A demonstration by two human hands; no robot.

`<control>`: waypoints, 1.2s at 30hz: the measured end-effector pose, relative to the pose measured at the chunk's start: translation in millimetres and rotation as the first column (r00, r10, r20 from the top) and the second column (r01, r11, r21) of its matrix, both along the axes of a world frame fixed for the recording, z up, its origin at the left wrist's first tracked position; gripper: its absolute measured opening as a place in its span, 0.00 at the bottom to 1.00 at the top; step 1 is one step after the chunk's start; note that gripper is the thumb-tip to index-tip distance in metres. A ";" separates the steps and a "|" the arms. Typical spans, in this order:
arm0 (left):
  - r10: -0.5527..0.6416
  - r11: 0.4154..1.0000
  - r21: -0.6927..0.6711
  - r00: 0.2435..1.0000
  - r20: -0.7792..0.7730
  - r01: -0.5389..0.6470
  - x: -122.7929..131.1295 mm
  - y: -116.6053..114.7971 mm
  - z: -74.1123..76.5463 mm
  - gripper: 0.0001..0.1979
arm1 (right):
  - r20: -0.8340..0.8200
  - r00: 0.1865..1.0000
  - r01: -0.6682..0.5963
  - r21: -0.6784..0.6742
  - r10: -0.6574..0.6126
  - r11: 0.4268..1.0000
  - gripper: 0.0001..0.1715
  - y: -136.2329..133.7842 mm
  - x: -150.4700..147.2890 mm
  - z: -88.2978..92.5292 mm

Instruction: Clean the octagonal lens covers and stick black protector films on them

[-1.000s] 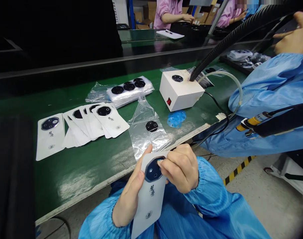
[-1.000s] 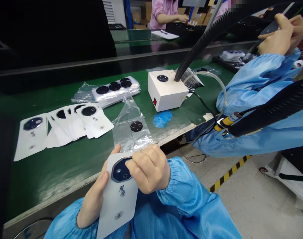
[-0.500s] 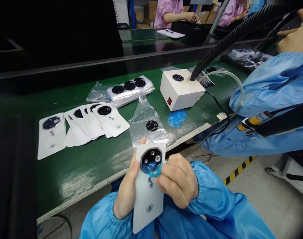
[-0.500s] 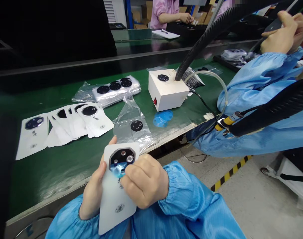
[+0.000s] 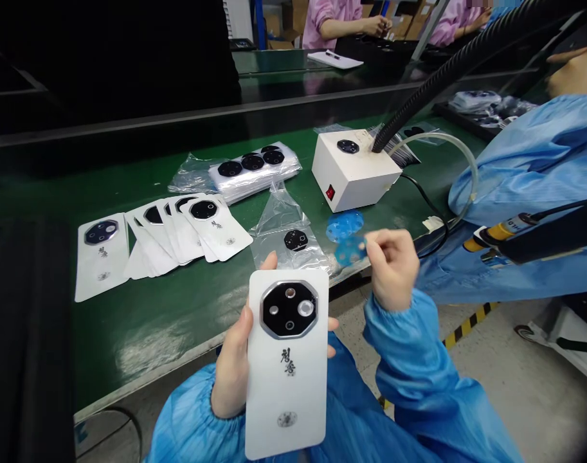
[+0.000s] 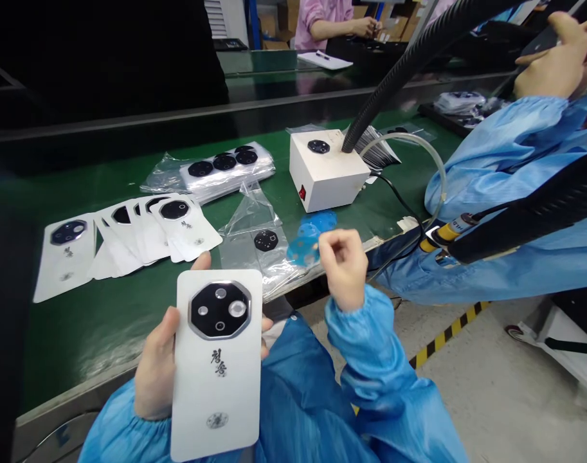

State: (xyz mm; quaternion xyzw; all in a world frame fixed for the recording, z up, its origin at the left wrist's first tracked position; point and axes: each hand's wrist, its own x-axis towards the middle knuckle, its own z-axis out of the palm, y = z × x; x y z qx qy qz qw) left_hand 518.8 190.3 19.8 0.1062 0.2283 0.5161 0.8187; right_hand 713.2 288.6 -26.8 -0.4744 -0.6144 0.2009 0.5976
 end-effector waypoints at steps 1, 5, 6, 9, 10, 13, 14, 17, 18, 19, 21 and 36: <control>-0.016 1.000 0.011 0.999 0.028 0.015 0.8 -1.6 1.4 0.36 | 0.028 1.000 0.015 -0.041 -0.014 0.999 0.05 17.4 5.7 -8.9; -0.107 0.993 0.067 0.989 0.100 0.100 2.6 -3.6 4.9 0.39 | 0.179 0.983 0.077 -0.136 -0.052 0.988 0.04 65.1 23.8 -39.1; -0.121 0.991 0.076 0.985 0.122 0.112 3.0 -3.3 5.5 0.39 | 0.225 0.973 0.095 -0.149 -0.060 0.984 0.04 70.4 26.2 -43.6; -0.121 0.991 0.079 0.977 0.175 0.109 4.6 -1.8 7.4 0.37 | 0.367 0.928 0.138 -0.161 -0.071 0.977 0.04 74.5 28.0 -49.3; -0.125 0.991 0.074 0.975 0.181 0.113 5.3 -1.4 8.2 0.37 | 0.412 0.908 0.152 -0.158 -0.075 0.976 0.04 73.7 27.4 -49.6; -0.135 0.990 0.051 0.975 0.178 0.128 7.0 -0.6 10.5 0.36 | 0.524 0.846 0.199 -0.132 -0.102 0.971 0.04 70.1 24.5 -49.0; -0.137 0.990 0.041 0.974 0.178 0.132 7.4 -0.4 11.2 0.36 | 0.550 0.828 0.214 -0.121 -0.114 0.969 0.04 69.0 23.8 -48.9; -0.132 0.991 0.034 0.975 0.177 0.128 8.2 -0.5 12.5 0.36 | 0.599 0.787 0.250 -0.091 -0.148 0.964 0.05 67.1 22.6 -49.4; -0.130 0.991 0.035 0.975 0.179 0.126 8.3 -0.6 12.6 0.36 | 0.608 0.778 0.256 -0.082 -0.155 0.963 0.05 66.7 22.6 -49.7; -0.129 0.992 0.036 0.975 0.183 0.125 8.4 -0.8 12.6 0.36 | 0.616 0.771 0.259 -0.075 -0.159 0.963 0.05 66.4 22.7 -50.1; -0.132 0.991 0.044 0.974 0.183 0.126 8.1 -1.4 12.2 0.36 | 0.627 0.762 0.256 -0.066 -0.159 0.964 0.04 66.0 22.9 -50.7; -0.124 0.991 -0.032 0.976 0.178 0.132 11.1 -4.8 17.4 0.42 | 0.641 0.754 0.221 -0.038 -0.146 0.975 0.01 63.1 23.4 -51.4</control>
